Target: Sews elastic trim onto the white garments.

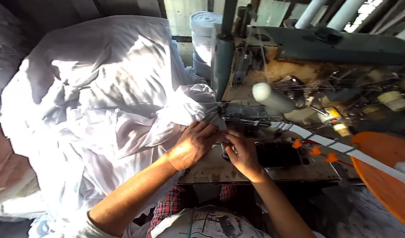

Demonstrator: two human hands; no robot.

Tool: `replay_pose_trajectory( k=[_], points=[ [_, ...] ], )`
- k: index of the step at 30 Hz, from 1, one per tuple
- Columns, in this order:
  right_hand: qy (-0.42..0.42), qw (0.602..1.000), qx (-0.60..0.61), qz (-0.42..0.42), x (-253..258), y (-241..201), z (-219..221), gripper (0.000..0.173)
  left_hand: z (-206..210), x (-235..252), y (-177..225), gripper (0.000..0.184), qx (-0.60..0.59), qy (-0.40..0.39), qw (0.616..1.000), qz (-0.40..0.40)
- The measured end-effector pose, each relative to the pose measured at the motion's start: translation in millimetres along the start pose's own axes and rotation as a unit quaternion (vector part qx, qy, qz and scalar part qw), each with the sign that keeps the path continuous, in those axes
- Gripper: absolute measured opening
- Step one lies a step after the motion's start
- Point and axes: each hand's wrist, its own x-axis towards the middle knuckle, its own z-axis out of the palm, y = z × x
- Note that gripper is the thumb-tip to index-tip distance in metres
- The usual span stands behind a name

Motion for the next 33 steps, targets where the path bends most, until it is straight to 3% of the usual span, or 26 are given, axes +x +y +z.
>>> replay_pose_trajectory(
  k=[4,10,14,17,20,24,26,30,31,33],
  points=[
    [-0.018,0.998,0.043,0.031,0,2,-2,0.023,2,3,4,0.029,0.04,-0.005,0.999,0.007],
    [-0.052,0.994,0.053,0.084,6,2,-6,0.027,4,15,-7,0.037,0.039,-0.036,0.997,-0.049],
    [-0.002,0.996,0.058,0.067,-7,-9,-4,0.026,6,17,-17,0.045,-0.013,-0.06,0.996,-0.071],
    [0.046,0.996,0.062,0.051,-27,-17,-1,0.024,8,11,-21,0.067,0.001,-0.081,0.989,-0.12],
    [0.038,0.994,0.079,0.07,-54,-22,4,0.022,2,3,-19,0.076,0.006,-0.069,0.977,-0.2],
    [-0.015,0.987,0.099,0.127,-83,-33,7,0.02,-19,-17,-33,0.055,-0.02,0.043,0.954,-0.296],
    [-0.022,0.987,0.1,0.126,-92,-36,9,0.018,-37,-35,-39,0.055,-0.014,0.061,0.942,-0.331],
    [0.003,0.987,0.105,0.121,-97,-36,3,0.016,-67,-62,-38,0.085,0.018,-0.007,0.913,-0.407],
    [0.009,0.986,0.109,0.125,-97,-35,2,0.016,-68,-65,-36,0.082,0.025,-0.042,0.909,-0.413],
    [0.02,0.984,0.117,0.132,-98,-33,3,0.015,-76,-58,-35,0.049,0.021,-0.167,0.89,-0.424]
  ],
)
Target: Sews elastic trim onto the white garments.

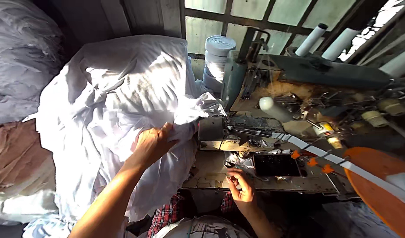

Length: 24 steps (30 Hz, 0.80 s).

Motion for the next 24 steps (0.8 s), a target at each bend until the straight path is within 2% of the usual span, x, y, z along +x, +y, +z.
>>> replay_pose_trajectory(
  k=[2,3,4,6,9,11,12,14,16,19,21,22,24],
  points=[
    [0.0,1.0,0.003,0.007,2,1,1,0.015,-19,16,3,0.027,0.046,-0.1,0.994,0.004],
    [-0.009,1.0,-0.003,0.017,1,2,1,0.015,-31,29,1,0.026,0.06,-0.1,0.993,0.007],
    [-0.018,0.999,-0.014,0.031,0,3,0,0.015,-44,46,-1,0.03,0.069,-0.063,0.996,0.004],
    [-0.037,0.998,-0.035,0.046,-3,4,0,0.017,-79,92,1,0.036,0.074,0.065,0.995,0.02],
    [-0.034,0.998,-0.04,0.037,-4,3,-1,0.016,-120,168,32,0.039,0.077,0.247,0.956,0.141],
    [-0.033,0.999,-0.02,0.035,-3,3,-1,0.016,-129,208,62,0.04,0.058,0.315,0.918,0.233],
    [-0.033,0.999,-0.017,0.033,-3,3,-1,0.016,-126,222,75,0.039,0.044,0.324,0.908,0.261],
    [-0.034,0.999,-0.019,0.033,-3,1,-2,0.015,-109,230,94,0.037,-0.014,0.277,0.927,0.252],
    [-0.042,0.998,-0.017,0.038,-1,-1,-1,0.015,-86,220,97,0.029,-0.057,0.215,0.958,0.18],
    [-0.046,0.998,-0.015,0.05,1,-4,-2,0.014,-65,189,85,0.038,-0.096,0.066,0.992,0.052],
    [-0.056,0.996,-0.016,0.062,2,-8,-4,0.015,-55,168,59,0.046,-0.104,-0.009,0.994,0.028],
    [-0.057,0.996,-0.016,0.064,3,-9,-5,0.016,-50,155,39,0.046,-0.11,-0.004,0.993,0.04],
    [-0.054,0.996,-0.011,0.064,3,-6,-3,0.016,-38,121,-8,0.041,-0.123,0.058,0.988,0.077]
  ],
)
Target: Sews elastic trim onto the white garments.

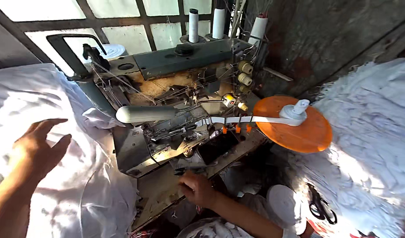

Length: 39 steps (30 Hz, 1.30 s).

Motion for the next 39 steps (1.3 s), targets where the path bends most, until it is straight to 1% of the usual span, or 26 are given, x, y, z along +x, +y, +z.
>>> replay_pose_trajectory(
  k=[2,3,4,6,7,9,10,12,15,16,18,21,24,26,29,31,33,35,37,38,39],
  points=[
    [0.014,1.0,0.004,-0.005,-1,4,5,0.016,-6,-48,-56,0.041,0.012,0.061,0.996,0.067],
    [0.028,0.999,0.008,-0.014,-1,7,8,0.014,-10,-72,-71,0.043,0.031,0.083,0.992,0.086],
    [0.039,0.999,0.011,-0.018,-1,7,9,0.013,-16,-97,-64,0.043,0.035,0.092,0.993,0.063],
    [0.047,0.999,-0.002,-0.028,0,8,9,0.013,-22,-141,-37,0.045,0.02,0.08,0.994,-0.071],
    [0.049,0.998,-0.014,-0.031,1,8,10,0.013,-19,-161,-50,0.049,0.052,0.076,0.992,-0.088],
    [0.051,0.998,-0.026,-0.035,0,11,12,0.013,-4,-197,-97,0.055,0.153,0.113,0.98,-0.051],
    [0.056,0.997,-0.025,-0.039,0,12,13,0.014,3,-211,-104,0.056,0.171,0.128,0.976,-0.048],
    [0.058,0.997,-0.022,-0.036,1,12,13,0.014,11,-225,-92,0.056,0.175,0.144,0.972,-0.06],
    [0.043,0.999,-0.025,-0.014,4,11,10,0.015,20,-229,-81,0.065,0.161,0.174,0.969,-0.072],
    [0.033,0.999,-0.027,-0.002,5,9,9,0.016,19,-230,-77,0.062,0.147,0.172,0.971,-0.08],
    [0.004,0.999,-0.014,0.03,8,5,7,0.018,12,-229,-68,0.045,0.12,0.161,0.976,-0.083],
    [-0.01,0.997,0.029,0.068,8,5,-1,0.02,3,-226,-62,0.033,0.083,0.132,0.984,-0.088],
    [-0.003,0.997,0.051,0.058,8,1,-5,0.02,-14,-225,-57,0.027,0.03,0.121,0.988,-0.093],
    [-0.005,0.998,0.052,0.043,10,-4,-5,0.02,-24,-224,-51,0.024,0.007,0.139,0.986,-0.092],
    [-0.025,0.997,0.063,0.032,13,-10,-2,0.019,-30,-219,-53,0.017,0.016,0.187,0.981,-0.053],
    [-0.037,0.998,0.042,0.018,13,-12,-1,0.02,-30,-216,-59,0.02,0.039,0.193,0.98,-0.027],
    [-0.04,0.999,0.006,0.006,13,-16,-3,0.023,-33,-212,-62,0.019,0.055,0.206,0.977,0.002],
    [-0.041,0.999,-0.005,0.009,13,-20,-5,0.024,-38,-206,-60,0.017,0.055,0.21,0.976,0.027],
    [-0.039,0.999,0.025,0.014,14,-20,-4,0.023,-45,-198,-58,0.018,0.054,0.169,0.983,0.044],
    [-0.04,0.998,0.055,0.015,14,-20,-1,0.02,-47,-195,-58,0.023,0.057,0.123,0.99,0.05],
    [-0.045,0.995,0.092,0.02,14,-21,2,0.017,-48,-192,-58,0.032,0.064,0.062,0.995,0.051]
  ],
)
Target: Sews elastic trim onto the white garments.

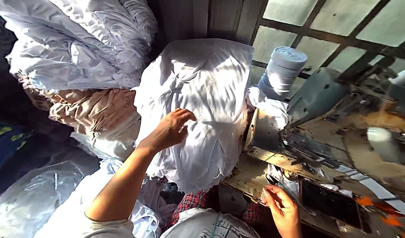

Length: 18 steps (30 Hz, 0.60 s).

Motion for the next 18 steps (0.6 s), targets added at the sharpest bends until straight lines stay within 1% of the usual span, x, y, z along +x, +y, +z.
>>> replay_pose_trajectory(
  k=[1,2,3,4,5,6,7,9,11,12,13,14,15,16,18],
  points=[
    [-0.008,0.999,0.036,0.009,1,-3,4,0.014,4,2,-2,0.042,0.018,-0.06,0.998,0.004],
    [-0.017,0.997,0.068,0.018,2,-6,8,0.013,11,3,-5,0.05,0.054,-0.093,0.994,0.009],
    [-0.027,0.995,0.095,0.027,2,-8,12,0.012,20,3,-11,0.051,0.079,-0.088,0.993,0.016],
    [-0.042,0.991,0.117,0.037,4,-10,15,0.011,26,4,-19,0.042,0.095,-0.058,0.994,0.023],
    [-0.057,0.988,0.138,0.046,6,-12,19,0.011,28,5,-26,0.031,0.099,-0.014,0.995,0.027],
    [-0.072,0.985,0.15,0.049,8,-13,23,0.012,26,6,-33,0.023,0.089,0.035,0.995,0.024],
    [-0.087,0.983,0.153,0.048,10,-15,27,0.012,18,5,-36,0.02,0.07,0.075,0.995,0.007],
    [-0.111,0.983,0.144,0.035,16,-18,34,0.012,-10,-1,-32,0.019,0.037,0.154,0.986,-0.053],
    [-0.128,0.982,0.14,0.025,23,-20,41,0.013,-41,-9,-34,0.021,0.064,0.213,0.969,-0.106],
    [-0.134,0.981,0.138,0.019,27,-20,45,0.013,-53,-10,-37,0.021,0.085,0.21,0.965,-0.136],
    [-0.139,0.981,0.137,0.014,33,-22,50,0.013,-62,-11,-42,0.02,0.103,0.178,0.965,-0.166],
    [-0.144,0.98,0.137,0.009,40,-24,55,0.014,-68,-9,-46,0.021,0.115,0.13,0.965,-0.197],
    [-0.147,0.98,0.131,0.007,48,-27,60,0.014,-69,-4,-48,0.026,0.126,0.092,0.964,-0.217],
    [-0.149,0.982,0.12,0.003,59,-32,66,0.015,-67,5,-43,0.032,0.137,0.086,0.963,-0.214],
    [-0.139,0.985,0.102,-0.022,81,-40,82,0.016,-54,30,-17,0.036,0.139,0.112,0.973,-0.145]
  ],
)
